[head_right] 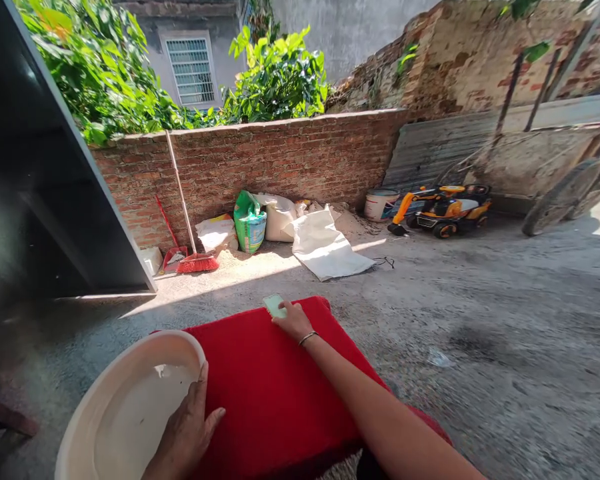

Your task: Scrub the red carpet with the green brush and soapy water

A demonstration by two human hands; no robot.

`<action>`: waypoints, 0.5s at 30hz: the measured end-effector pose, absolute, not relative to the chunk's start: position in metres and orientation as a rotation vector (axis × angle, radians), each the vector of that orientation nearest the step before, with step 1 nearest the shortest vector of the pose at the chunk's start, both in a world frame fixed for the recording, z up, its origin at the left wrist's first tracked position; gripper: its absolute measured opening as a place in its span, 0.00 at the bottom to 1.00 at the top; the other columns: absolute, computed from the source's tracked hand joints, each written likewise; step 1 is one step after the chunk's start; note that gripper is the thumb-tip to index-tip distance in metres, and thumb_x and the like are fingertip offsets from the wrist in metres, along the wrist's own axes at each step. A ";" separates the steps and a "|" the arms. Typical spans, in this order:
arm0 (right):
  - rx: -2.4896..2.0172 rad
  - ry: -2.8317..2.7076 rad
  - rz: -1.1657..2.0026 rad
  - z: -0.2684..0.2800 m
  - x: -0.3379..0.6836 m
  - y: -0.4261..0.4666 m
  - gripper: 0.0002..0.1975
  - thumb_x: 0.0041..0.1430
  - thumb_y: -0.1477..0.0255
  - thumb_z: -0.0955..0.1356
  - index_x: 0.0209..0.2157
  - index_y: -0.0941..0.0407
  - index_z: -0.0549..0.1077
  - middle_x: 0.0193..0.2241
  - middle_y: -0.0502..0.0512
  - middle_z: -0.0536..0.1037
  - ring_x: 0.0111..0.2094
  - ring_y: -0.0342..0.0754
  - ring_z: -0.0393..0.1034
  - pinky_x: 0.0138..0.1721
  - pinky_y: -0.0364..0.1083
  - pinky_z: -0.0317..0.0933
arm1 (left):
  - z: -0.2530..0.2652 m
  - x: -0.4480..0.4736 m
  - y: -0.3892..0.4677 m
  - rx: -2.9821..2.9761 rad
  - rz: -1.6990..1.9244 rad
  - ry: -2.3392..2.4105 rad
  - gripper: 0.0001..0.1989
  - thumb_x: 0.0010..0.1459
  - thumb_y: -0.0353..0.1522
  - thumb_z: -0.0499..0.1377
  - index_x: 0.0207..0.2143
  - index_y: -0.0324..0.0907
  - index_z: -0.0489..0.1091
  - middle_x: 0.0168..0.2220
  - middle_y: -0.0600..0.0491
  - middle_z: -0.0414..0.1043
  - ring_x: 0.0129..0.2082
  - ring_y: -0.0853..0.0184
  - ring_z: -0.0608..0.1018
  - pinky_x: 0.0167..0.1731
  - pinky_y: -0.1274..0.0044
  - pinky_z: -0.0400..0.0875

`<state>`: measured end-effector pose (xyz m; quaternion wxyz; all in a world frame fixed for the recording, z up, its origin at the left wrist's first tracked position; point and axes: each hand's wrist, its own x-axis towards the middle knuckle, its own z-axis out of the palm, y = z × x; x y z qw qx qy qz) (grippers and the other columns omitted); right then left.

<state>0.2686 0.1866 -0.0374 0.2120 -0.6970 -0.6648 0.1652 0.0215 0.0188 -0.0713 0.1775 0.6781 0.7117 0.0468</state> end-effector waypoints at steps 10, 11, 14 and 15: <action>-1.562 -2.522 0.611 -0.070 0.153 0.147 0.19 0.71 0.62 0.76 0.61 0.49 0.85 0.61 0.63 0.80 0.60 0.62 0.80 0.57 0.52 0.74 | -0.083 0.028 0.016 1.941 0.215 2.074 0.44 0.72 0.36 0.52 0.87 0.32 0.55 0.79 0.35 0.75 0.80 0.48 0.76 0.73 0.65 0.74; -1.624 -2.498 0.581 -0.068 0.161 0.149 0.19 0.70 0.62 0.77 0.60 0.48 0.85 0.61 0.62 0.80 0.60 0.61 0.80 0.57 0.52 0.74 | -0.080 0.028 0.016 1.942 0.204 2.060 0.44 0.73 0.36 0.52 0.88 0.32 0.55 0.79 0.35 0.74 0.80 0.48 0.76 0.73 0.66 0.74; -1.850 -2.353 0.506 -0.053 0.203 0.164 0.19 0.67 0.67 0.78 0.59 0.49 0.86 0.60 0.62 0.81 0.57 0.60 0.81 0.55 0.50 0.73 | -0.074 0.030 0.016 1.910 0.157 2.067 0.43 0.73 0.34 0.53 0.87 0.32 0.55 0.80 0.35 0.73 0.78 0.48 0.78 0.71 0.67 0.76; -1.915 -2.297 0.478 -0.047 0.220 0.170 0.20 0.67 0.68 0.78 0.59 0.49 0.86 0.59 0.63 0.82 0.57 0.60 0.82 0.54 0.50 0.72 | -0.074 0.032 0.016 1.908 0.156 2.069 0.43 0.74 0.34 0.53 0.87 0.33 0.56 0.80 0.35 0.73 0.77 0.48 0.79 0.70 0.68 0.77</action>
